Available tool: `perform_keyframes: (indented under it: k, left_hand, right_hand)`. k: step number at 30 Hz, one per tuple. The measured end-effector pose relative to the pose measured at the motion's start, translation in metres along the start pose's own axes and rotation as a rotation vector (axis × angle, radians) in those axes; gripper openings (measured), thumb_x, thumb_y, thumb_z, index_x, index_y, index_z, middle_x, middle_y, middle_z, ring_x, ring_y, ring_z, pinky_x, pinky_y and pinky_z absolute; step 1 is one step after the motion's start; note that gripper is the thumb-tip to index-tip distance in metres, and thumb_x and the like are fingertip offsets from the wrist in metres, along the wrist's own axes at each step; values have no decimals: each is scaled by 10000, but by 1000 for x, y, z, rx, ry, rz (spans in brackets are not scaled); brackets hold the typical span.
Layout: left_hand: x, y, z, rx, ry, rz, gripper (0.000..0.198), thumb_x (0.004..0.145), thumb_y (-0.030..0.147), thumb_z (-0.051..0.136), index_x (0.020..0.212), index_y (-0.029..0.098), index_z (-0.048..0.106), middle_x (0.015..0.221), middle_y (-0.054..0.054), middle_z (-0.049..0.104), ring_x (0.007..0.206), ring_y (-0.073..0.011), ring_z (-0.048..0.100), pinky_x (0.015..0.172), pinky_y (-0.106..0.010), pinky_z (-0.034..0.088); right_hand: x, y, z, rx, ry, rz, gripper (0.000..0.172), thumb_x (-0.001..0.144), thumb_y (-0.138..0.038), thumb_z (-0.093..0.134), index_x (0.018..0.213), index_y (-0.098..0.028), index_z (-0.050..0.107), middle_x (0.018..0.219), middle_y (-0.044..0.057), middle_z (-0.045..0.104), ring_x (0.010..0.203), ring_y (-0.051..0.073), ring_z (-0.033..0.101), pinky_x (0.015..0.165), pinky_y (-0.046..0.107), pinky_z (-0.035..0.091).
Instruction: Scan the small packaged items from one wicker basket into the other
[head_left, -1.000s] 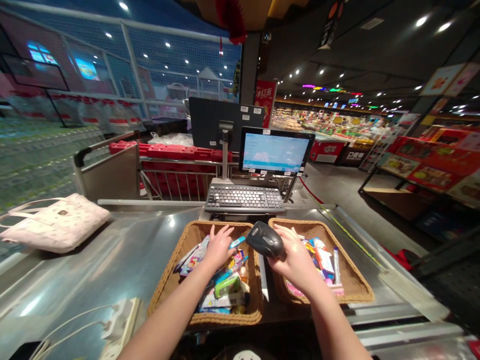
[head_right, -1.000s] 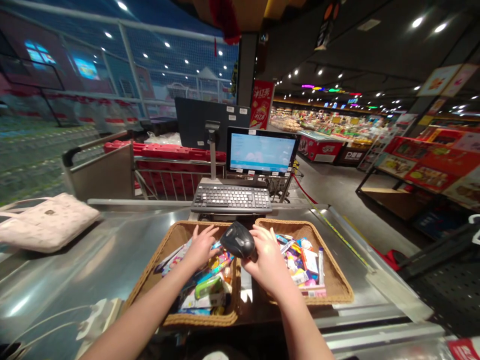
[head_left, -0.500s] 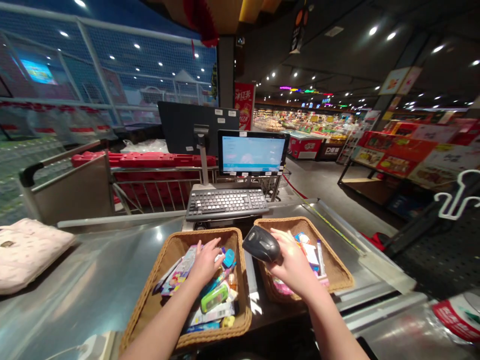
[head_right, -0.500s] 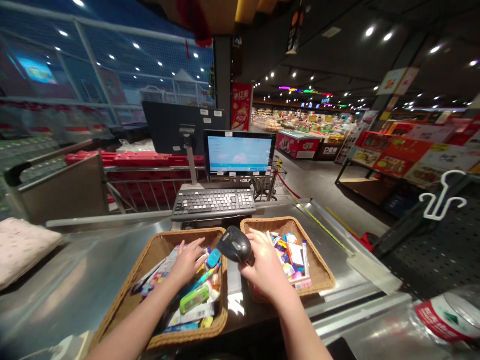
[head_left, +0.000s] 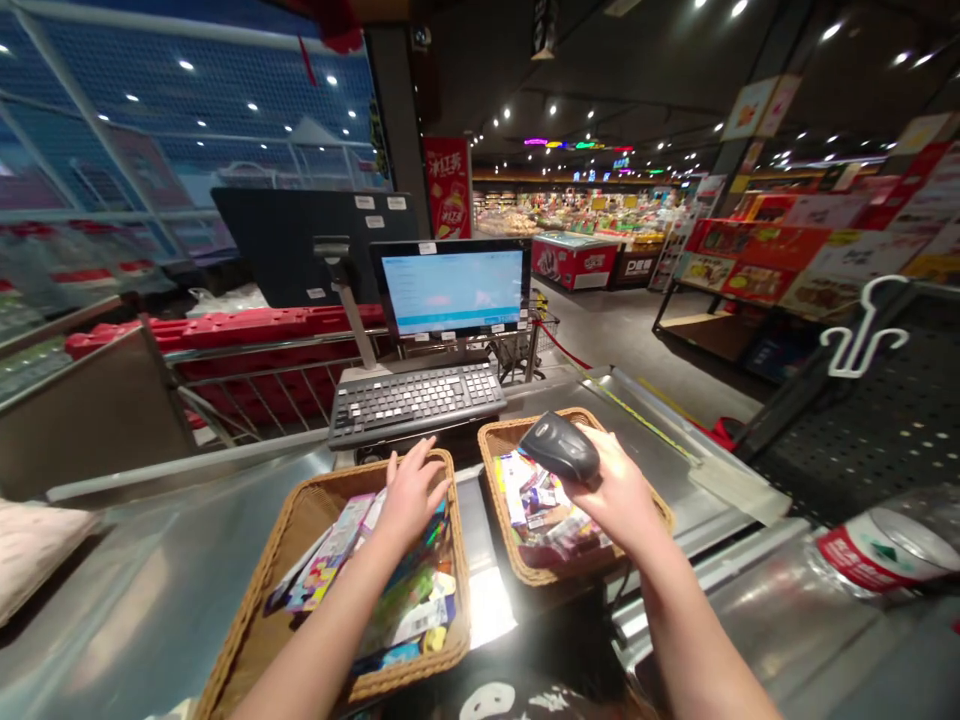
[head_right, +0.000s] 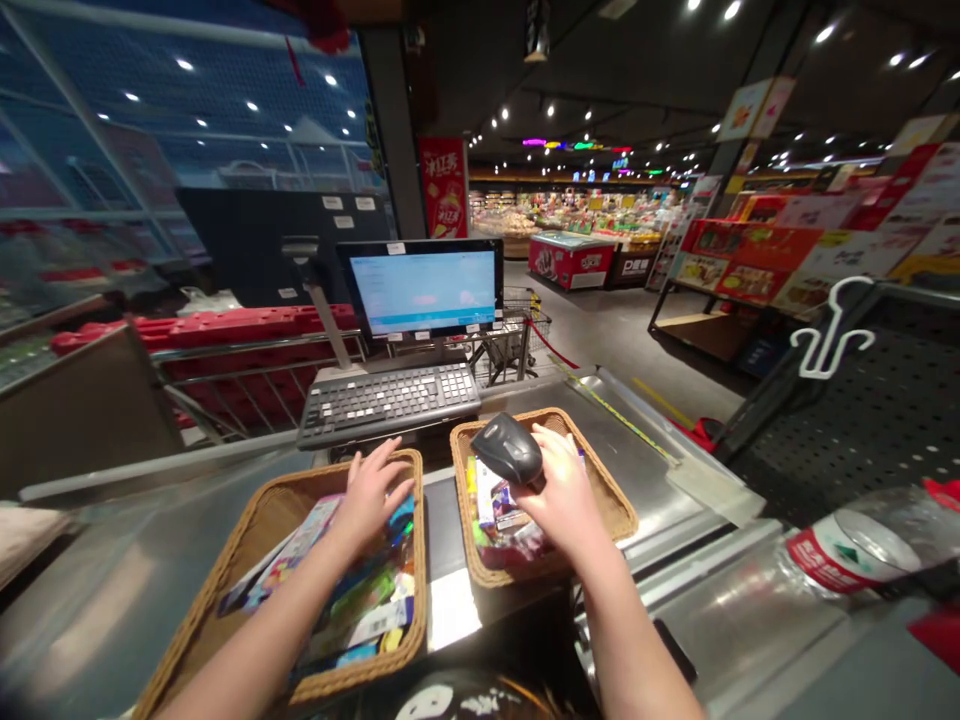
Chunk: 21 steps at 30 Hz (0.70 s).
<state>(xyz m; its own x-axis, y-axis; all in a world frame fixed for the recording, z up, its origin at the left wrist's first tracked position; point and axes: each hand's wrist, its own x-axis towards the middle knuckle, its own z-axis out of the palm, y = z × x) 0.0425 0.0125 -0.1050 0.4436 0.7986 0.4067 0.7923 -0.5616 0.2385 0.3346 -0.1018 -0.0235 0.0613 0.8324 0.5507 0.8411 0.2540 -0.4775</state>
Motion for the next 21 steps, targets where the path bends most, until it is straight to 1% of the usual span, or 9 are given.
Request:
perform_keyframes:
  k: [3, 5, 7, 10, 14, 16, 18, 21]
  left_hand:
    - [20, 28, 8, -32, -71, 72, 208, 885, 344, 544, 994, 233, 681, 1469, -108, 465, 1389, -319, 369, 1133, -651, 180]
    - [34, 45, 17, -47, -136, 141, 223, 862, 354, 579, 1020, 233, 680, 1476, -107, 456, 1412, -332, 322, 1137, -655, 163]
    - [47, 61, 30, -56, -207, 209, 252, 831, 365, 621, 1033, 226, 681, 1478, -116, 451, 1422, -346, 295, 1137, -660, 153]
    - [67, 84, 53, -57, -328, 293, 272, 789, 377, 669, 1003, 212, 690, 1470, -127, 457, 1424, -355, 284, 1139, -658, 149]
    - [90, 112, 85, -3, -500, 395, 285, 745, 381, 704, 964, 197, 700, 1457, -132, 465, 1421, -363, 280, 1134, -663, 147]
    - [98, 124, 100, 44, -574, 431, 292, 726, 394, 714, 932, 186, 712, 1431, -147, 484, 1407, -369, 303, 1133, -659, 144]
    - [103, 133, 115, 92, -621, 456, 332, 683, 416, 743, 909, 173, 722, 1400, -167, 508, 1395, -378, 315, 1142, -645, 123]
    - [106, 137, 134, 110, -642, 469, 348, 648, 380, 763, 928, 177, 723, 1364, -161, 542, 1398, -386, 299, 1159, -618, 58]
  right_hand:
    - [0, 20, -9, -22, 56, 35, 441, 717, -290, 612, 1147, -194, 626, 1213, 131, 653, 1212, 326, 556, 1093, 553, 339]
    - [-1, 31, -14, -36, 92, 64, 447, 717, -310, 613, 1149, -193, 623, 1216, 132, 653, 1203, 326, 565, 1098, 565, 327]
    - [-1, 40, -18, -45, 107, 85, 448, 710, -309, 611, 1143, -193, 626, 1211, 130, 658, 1202, 328, 566, 1100, 577, 317]
    - [-2, 51, -22, -47, 96, 98, 450, 707, -292, 605, 1146, -194, 628, 1220, 129, 658, 1207, 325, 564, 1106, 582, 305]
    - [-1, 65, -25, -50, 86, 112, 440, 716, -289, 600, 1143, -192, 635, 1225, 132, 661, 1206, 323, 569, 1105, 581, 310]
    - [0, 71, -25, -48, 77, 123, 446, 717, -284, 600, 1151, -187, 635, 1234, 137, 657, 1214, 322, 565, 1106, 584, 308]
    - [1, 77, -25, -42, 71, 136, 453, 717, -287, 609, 1158, -186, 632, 1243, 138, 652, 1222, 319, 561, 1111, 589, 296]
    - [2, 84, -26, -30, 80, 163, 440, 713, -304, 634, 1140, -197, 640, 1222, 129, 663, 1223, 312, 562, 1122, 581, 286]
